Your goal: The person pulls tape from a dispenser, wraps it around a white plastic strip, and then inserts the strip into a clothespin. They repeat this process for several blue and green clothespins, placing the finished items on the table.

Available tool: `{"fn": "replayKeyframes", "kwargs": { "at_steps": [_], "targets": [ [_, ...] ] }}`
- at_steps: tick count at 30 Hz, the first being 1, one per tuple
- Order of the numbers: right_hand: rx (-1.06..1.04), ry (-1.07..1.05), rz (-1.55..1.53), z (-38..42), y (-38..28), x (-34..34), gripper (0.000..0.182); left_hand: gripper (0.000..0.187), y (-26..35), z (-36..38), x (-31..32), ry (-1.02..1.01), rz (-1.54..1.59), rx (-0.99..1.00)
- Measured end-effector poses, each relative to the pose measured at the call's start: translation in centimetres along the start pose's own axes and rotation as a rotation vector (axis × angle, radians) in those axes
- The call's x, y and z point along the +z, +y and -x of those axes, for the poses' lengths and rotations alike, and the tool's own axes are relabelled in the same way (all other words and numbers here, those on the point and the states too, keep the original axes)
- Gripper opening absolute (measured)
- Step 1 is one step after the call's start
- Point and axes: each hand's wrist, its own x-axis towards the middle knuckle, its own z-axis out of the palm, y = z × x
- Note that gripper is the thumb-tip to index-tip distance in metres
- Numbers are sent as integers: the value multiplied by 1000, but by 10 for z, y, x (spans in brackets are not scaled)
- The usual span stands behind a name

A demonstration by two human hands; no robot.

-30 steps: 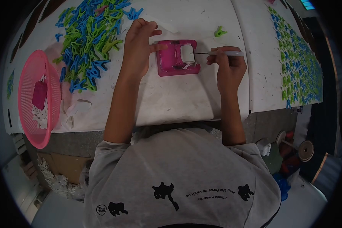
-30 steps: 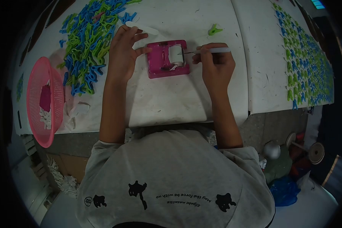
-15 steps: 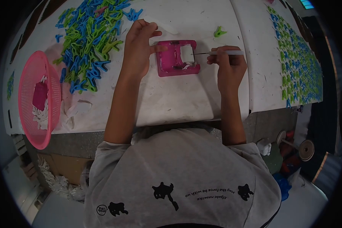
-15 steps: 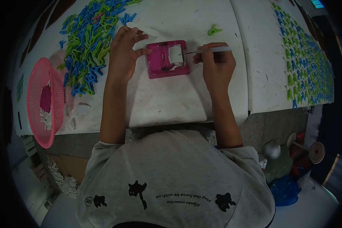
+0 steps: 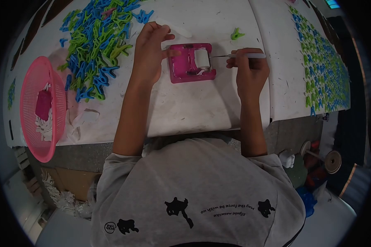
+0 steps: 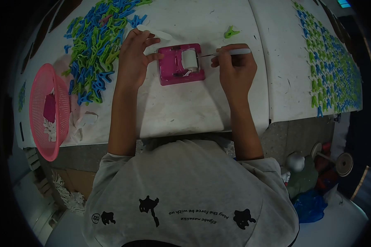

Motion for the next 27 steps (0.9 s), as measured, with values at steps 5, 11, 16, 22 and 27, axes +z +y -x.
{"fn": "replayKeyframes", "kwargs": {
  "at_steps": [5, 11, 16, 22, 27],
  "targets": [
    [31, -4, 0, 1, 0, -1, 6, 15, 0, 0, 0, -3, -2, -6],
    [82, 14, -14, -2, 0, -6, 8, 14, 0, 1, 0, -8, -2, -8],
    [44, 85, -251, -6, -3, -28, 9, 13, 0, -1, -3, 5, 12, -1],
    [122, 144, -382, -2, -5, -40, 13, 11, 5, -2, -3, 61, 33, 64],
    [122, 25, -482, -4, 13, -58, 18, 9, 22, -12, -31, 115, 249, 399]
  ]
}}
